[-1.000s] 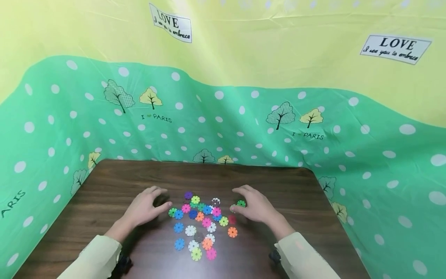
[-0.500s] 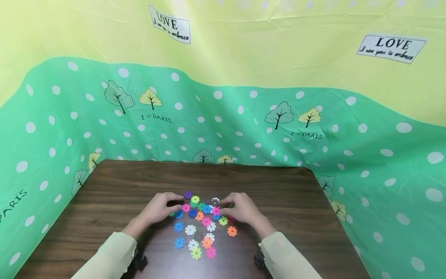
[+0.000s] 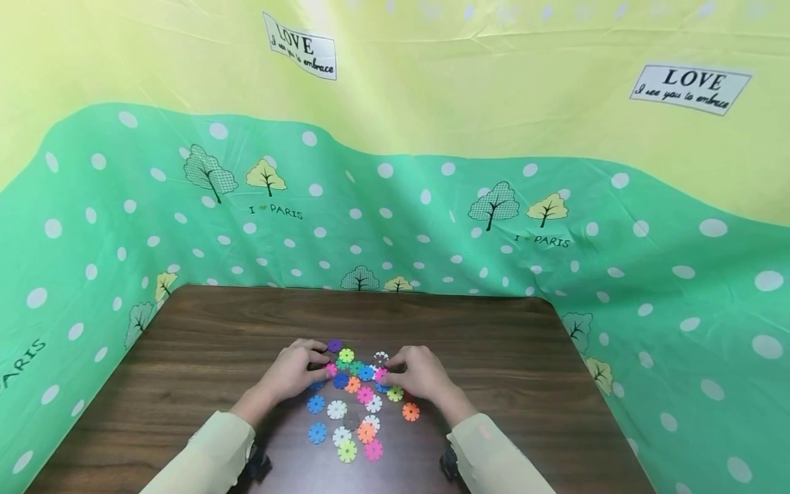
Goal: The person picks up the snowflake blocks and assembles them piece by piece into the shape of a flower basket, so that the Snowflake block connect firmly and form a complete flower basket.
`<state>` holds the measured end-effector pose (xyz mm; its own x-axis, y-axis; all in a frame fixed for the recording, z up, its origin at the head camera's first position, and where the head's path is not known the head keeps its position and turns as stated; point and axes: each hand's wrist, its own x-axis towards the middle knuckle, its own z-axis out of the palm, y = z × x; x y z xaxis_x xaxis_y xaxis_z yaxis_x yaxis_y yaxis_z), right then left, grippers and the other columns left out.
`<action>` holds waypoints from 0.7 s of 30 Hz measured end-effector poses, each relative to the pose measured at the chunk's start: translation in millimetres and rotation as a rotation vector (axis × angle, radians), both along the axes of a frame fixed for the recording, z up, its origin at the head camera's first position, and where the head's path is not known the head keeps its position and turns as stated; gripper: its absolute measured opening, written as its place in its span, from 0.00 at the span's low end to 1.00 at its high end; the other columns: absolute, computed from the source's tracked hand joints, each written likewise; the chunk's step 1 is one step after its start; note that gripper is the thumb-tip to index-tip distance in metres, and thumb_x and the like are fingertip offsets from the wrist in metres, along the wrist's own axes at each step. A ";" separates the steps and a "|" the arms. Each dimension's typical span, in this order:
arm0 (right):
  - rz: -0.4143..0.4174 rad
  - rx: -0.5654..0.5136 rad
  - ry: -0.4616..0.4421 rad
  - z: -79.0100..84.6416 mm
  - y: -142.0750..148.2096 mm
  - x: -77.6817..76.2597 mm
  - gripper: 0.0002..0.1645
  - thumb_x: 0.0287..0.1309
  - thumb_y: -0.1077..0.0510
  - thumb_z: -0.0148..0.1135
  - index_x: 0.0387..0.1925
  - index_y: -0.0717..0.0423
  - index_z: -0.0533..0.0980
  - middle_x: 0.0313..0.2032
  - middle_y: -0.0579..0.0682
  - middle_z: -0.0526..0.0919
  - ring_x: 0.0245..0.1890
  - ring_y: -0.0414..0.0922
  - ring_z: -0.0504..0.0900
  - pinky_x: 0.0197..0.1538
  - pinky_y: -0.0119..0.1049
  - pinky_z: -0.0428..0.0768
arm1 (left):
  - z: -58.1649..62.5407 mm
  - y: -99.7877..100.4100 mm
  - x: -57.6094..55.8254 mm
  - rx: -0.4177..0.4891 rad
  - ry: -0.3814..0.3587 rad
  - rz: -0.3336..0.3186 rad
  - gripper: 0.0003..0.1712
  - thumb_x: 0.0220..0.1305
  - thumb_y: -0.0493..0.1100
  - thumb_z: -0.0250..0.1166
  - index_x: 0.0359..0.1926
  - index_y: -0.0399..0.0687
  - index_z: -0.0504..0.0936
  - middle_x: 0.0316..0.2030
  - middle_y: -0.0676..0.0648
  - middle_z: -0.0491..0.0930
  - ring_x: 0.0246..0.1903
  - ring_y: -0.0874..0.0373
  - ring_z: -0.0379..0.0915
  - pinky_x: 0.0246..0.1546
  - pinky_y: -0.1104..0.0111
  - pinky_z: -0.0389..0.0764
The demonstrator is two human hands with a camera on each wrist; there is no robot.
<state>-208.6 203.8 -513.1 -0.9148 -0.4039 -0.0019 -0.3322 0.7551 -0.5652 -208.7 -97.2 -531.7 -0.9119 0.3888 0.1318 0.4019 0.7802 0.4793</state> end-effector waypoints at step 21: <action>0.004 0.033 0.003 -4.4 -3.9 -2.5 0.08 0.57 0.51 0.77 0.39 0.45 0.89 0.37 0.40 0.86 0.38 0.40 0.80 0.40 0.37 0.80 | 2.0 0.8 1.4 -0.049 0.036 0.090 0.10 0.62 0.49 0.75 0.38 0.48 0.92 0.53 0.47 0.84 0.58 0.46 0.76 0.58 0.42 0.76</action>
<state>-211.1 199.9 -517.5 -0.9131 -0.4074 -0.0130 -0.3368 0.7720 -0.5390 -207.4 -96.4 -529.7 -0.9384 0.3121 0.1482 0.3454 0.8361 0.4261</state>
